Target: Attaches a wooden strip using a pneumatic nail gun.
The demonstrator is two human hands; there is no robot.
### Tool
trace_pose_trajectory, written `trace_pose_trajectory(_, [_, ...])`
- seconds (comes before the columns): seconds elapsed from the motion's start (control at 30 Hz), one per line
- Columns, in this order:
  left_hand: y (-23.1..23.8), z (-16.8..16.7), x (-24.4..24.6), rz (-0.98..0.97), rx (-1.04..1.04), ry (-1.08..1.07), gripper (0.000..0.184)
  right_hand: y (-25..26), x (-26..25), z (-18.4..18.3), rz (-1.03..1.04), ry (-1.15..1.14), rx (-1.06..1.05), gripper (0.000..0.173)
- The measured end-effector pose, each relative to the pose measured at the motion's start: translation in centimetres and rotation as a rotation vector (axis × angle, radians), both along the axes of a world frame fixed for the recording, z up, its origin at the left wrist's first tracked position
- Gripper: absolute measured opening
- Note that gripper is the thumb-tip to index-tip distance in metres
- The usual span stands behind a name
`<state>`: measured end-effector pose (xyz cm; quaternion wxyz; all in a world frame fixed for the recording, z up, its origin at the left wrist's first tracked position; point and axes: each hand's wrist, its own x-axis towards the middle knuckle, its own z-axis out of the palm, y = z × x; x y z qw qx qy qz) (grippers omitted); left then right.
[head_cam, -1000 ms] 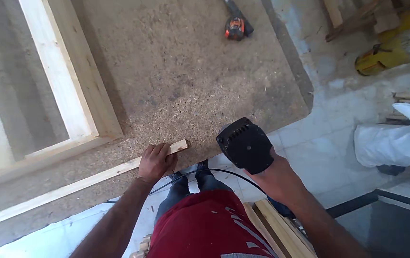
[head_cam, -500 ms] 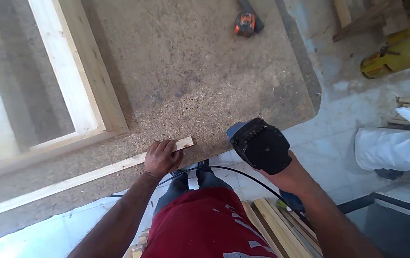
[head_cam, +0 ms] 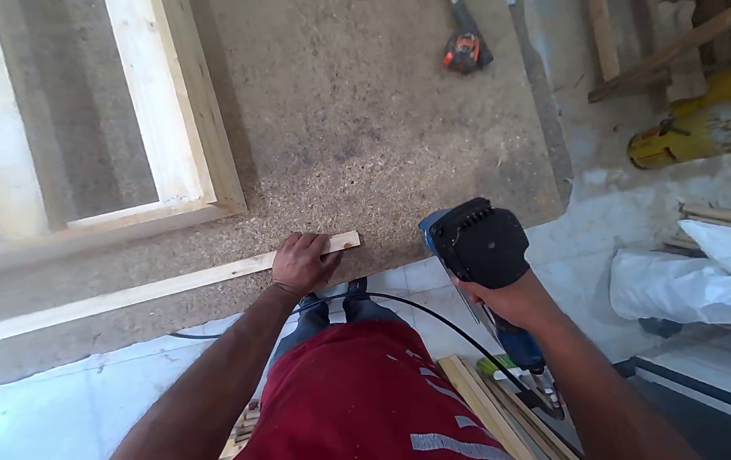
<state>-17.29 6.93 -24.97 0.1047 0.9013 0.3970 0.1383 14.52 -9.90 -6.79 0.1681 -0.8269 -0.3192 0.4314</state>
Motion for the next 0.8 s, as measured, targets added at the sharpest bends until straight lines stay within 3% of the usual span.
trace_pose_trajectory(0.2, [0.0,0.3,0.2,0.022,0.005,-0.017,0.041,0.5,-2.0,1.7,-0.065,0.018,0.027,0.018])
trace_pose_trajectory(0.47, [0.2,-0.1,0.0,0.023,-0.016,-0.062,0.039,3.0,-6.5,4.3,0.043,0.283,0.088,0.020])
trace_pose_trajectory(0.8, [0.1,-0.3,-0.4,0.014,-0.100,-0.090,0.037,6.1,-9.9,3.3,0.166,0.183,0.006,0.016])
